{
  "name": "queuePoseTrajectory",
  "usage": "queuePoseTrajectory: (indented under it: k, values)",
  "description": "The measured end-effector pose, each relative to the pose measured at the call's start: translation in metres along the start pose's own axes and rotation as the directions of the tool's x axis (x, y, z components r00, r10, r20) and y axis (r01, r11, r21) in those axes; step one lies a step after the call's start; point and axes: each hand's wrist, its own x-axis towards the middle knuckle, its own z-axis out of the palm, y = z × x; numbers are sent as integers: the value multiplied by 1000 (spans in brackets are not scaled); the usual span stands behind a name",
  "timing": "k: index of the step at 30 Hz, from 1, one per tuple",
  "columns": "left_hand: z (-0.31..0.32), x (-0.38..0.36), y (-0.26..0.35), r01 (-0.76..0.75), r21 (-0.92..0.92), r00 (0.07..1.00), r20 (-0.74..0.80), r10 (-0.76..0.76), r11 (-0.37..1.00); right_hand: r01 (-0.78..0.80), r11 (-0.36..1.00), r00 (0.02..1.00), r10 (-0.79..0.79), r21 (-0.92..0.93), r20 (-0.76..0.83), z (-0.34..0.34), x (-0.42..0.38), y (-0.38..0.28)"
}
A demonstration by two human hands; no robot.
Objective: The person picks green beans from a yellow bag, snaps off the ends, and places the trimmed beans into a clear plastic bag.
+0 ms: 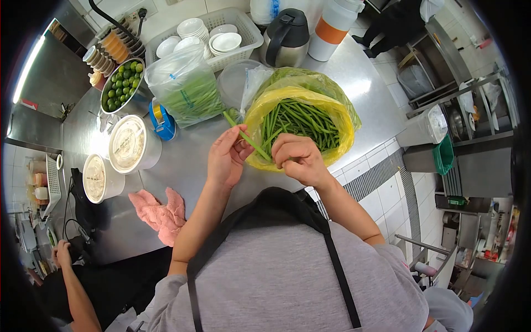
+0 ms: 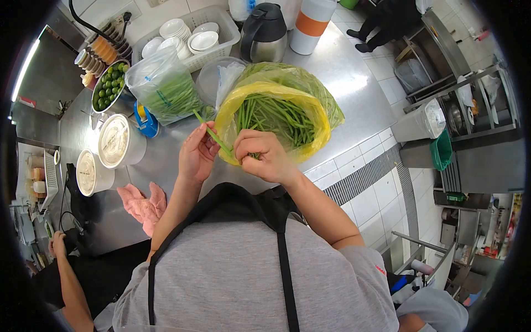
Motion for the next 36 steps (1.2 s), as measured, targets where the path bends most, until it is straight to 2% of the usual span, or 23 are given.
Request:
queuePoseTrajectory:
  k: [4,6,7,9,10,12,13,15,16,18,20,21,23,24,26,27,29,30,31,32,33,34,36]
  values:
    - [-1,2,8,-29,-52,996,-90,24,998,-56,945,998,41,-323,-55,-13,9,15]
    - [16,-7,16,-78,-72,976,-211,61,994,-354,678,929,174,-645,-326,-24,17,38]
    - [5,-4,14,-77,-72,976,-211,60,994,-355,677,929,175,-645,-327,-25,18,50]
    - [-12,4,14,19,-153,946,324,32,988,-358,503,925,75,-786,-373,-23,23,70]
    - [-8,2,13,20,-152,945,326,31,988,-359,503,924,74,-786,-375,-24,22,74]
    - [11,-5,10,-72,488,995,93,29,870,-313,581,948,140,-751,-286,-27,24,79]
    - [18,-5,9,-75,488,995,92,34,870,-308,583,949,138,-752,-282,-25,27,63]
    - [26,-7,4,-401,855,899,298,321,328,-380,794,919,266,-475,-290,-23,23,21]
    - [31,-7,2,-392,859,903,291,316,329,-386,795,917,275,-469,-288,-22,20,9]
    - [41,1,1,-648,761,690,583,429,8,-433,902,865,419,12,-277,-23,15,-6]
    - [38,3,3,-616,787,748,582,320,9,-406,908,871,419,105,-257,-26,8,-10]
    - [38,3,4,-578,816,797,565,212,1,-336,928,919,286,-159,-273,-28,5,-12]
    - [41,-1,7,-580,809,781,586,216,-95,-76,777,985,-41,-625,-170,-30,-1,-11]
    - [42,-3,7,-571,799,768,601,219,-191,-80,779,984,-37,-622,-174,-29,-2,-11]
    - [40,-6,5,-570,793,765,608,213,-216,69,465,976,-213,-883,-36,-25,-6,-11]
    - [40,-5,3,-573,783,756,619,215,-241,63,465,976,-212,-883,-42,-22,-6,-14]
    - [40,-4,3,-584,799,777,601,185,-144,-122,869,955,-28,-480,-294,-16,-6,-18]
    - [39,-4,4,-583,811,798,583,155,-47,-121,870,956,-28,-478,-293,-17,-5,-17]
    - [37,-5,3,-580,813,800,580,155,-49,-119,943,929,-6,-311,-371,-18,-3,-16]
    - [33,-5,2,-541,832,833,510,214,124,-99,986,897,29,-137,-442,-18,-2,-15]
    - [31,-4,2,-497,816,864,433,258,294,-167,920,911,7,-354,-413,-19,0,-19]
    - [30,-3,7,-501,815,862,437,257,291,-164,920,910,3,-355,-415,-19,-1,-17]
    - [28,-3,17,-257,783,965,175,197,566,-321,801,912,117,-505,-394,-17,-5,-4]
